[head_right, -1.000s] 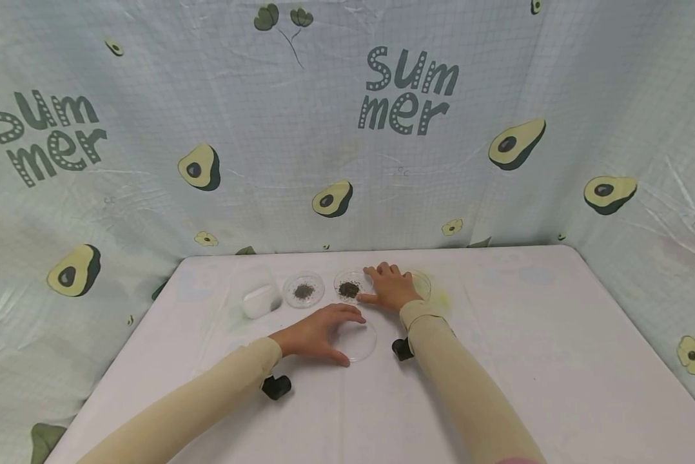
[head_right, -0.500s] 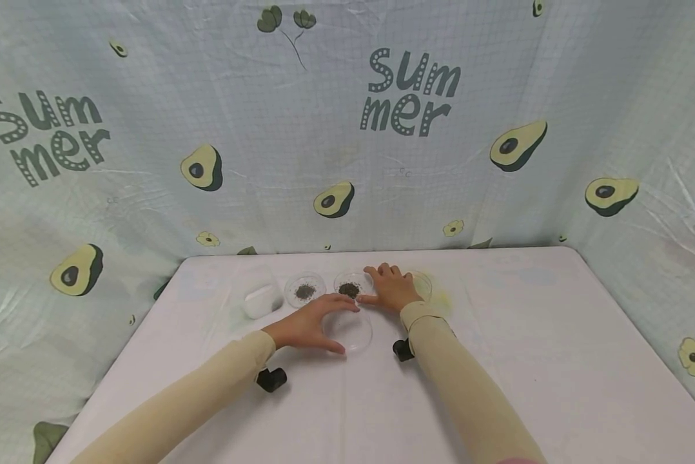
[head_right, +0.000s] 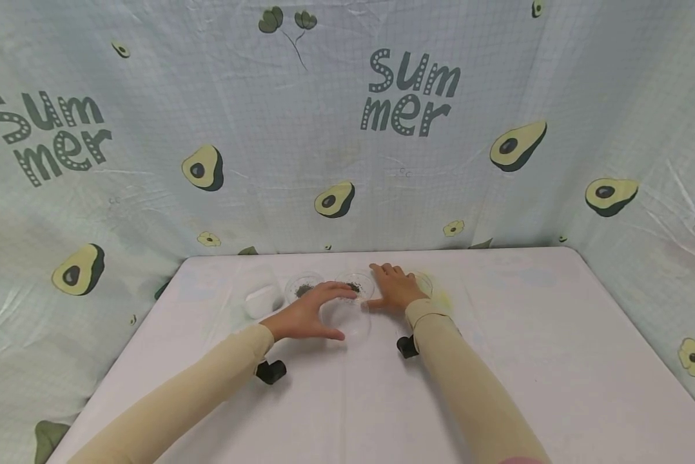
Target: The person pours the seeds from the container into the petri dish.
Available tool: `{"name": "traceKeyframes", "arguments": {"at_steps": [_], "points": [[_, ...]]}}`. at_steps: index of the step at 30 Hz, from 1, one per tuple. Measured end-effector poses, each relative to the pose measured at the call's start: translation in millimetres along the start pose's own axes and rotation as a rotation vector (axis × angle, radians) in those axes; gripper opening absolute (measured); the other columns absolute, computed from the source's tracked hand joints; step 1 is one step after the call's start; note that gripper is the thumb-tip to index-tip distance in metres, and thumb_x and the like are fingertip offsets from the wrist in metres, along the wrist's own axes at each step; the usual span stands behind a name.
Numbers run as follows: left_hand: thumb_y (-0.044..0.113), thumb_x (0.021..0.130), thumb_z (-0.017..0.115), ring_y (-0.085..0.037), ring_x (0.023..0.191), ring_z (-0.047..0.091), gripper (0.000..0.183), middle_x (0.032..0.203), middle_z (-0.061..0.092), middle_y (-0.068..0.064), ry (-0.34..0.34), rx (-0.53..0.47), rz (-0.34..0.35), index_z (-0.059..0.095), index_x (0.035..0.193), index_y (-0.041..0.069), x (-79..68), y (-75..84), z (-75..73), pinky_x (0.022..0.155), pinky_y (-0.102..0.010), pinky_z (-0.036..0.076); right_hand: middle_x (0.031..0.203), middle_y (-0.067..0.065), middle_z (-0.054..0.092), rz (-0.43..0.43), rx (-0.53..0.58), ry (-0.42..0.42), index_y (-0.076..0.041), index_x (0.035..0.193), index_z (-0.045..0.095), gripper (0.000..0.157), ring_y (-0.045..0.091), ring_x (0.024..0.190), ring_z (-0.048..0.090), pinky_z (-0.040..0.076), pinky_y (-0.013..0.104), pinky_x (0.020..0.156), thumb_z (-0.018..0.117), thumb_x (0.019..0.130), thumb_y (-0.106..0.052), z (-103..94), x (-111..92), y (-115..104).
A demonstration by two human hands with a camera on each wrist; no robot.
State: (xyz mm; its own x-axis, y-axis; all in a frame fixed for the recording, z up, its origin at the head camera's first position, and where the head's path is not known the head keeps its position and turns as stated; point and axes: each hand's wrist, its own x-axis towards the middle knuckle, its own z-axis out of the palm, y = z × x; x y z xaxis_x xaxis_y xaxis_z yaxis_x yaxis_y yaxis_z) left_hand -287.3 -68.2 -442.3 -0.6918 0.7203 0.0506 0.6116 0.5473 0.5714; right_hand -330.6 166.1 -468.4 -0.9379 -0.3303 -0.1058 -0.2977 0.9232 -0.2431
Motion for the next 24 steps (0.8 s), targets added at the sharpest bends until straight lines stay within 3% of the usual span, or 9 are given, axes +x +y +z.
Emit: {"name": "traceKeyframes", "arguments": {"at_steps": [5, 14, 24], "points": [[0.03, 0.076, 0.083, -0.027, 0.141, 0.033, 0.072, 0.149, 0.04, -0.008, 0.044, -0.001, -0.013, 0.05, 0.139, 0.015, 2.6, 0.0, -3.4, 0.114, -0.05, 0.033, 0.151, 0.019, 0.036, -0.024, -0.003, -0.012, -0.012, 0.153, 0.024, 0.101, 0.041, 0.136, 0.037, 0.037, 0.062, 0.103, 0.071, 0.077, -0.06, 0.2, 0, 4], [0.036, 0.08, 0.079, -0.027, 0.141, 0.033, 0.072, 0.15, 0.038, -0.006, 0.094, 0.059, -0.1, 0.047, 0.141, 0.016, 9.4, 2.4, -5.8, 0.115, -0.048, 0.033, 0.149, 0.019, 0.04, -0.056, 0.043, 0.015, -0.013, 0.15, 0.032, 0.097, 0.04, 0.135, 0.039, 0.037, 0.062, 0.103, 0.077, 0.074, -0.054, 0.4, -2, 6], [0.039, 0.081, 0.077, -0.027, 0.143, 0.03, 0.07, 0.152, 0.035, -0.006, 0.122, 0.087, -0.187, 0.047, 0.14, 0.018, 17.9, 5.0, -5.3, 0.113, -0.049, 0.035, 0.146, 0.017, 0.044, -0.134, 0.043, 0.101, -0.014, 0.146, 0.039, 0.092, 0.04, 0.133, 0.042, 0.037, 0.064, 0.104, 0.078, 0.073, -0.055, 2.0, 0, 10]]}}
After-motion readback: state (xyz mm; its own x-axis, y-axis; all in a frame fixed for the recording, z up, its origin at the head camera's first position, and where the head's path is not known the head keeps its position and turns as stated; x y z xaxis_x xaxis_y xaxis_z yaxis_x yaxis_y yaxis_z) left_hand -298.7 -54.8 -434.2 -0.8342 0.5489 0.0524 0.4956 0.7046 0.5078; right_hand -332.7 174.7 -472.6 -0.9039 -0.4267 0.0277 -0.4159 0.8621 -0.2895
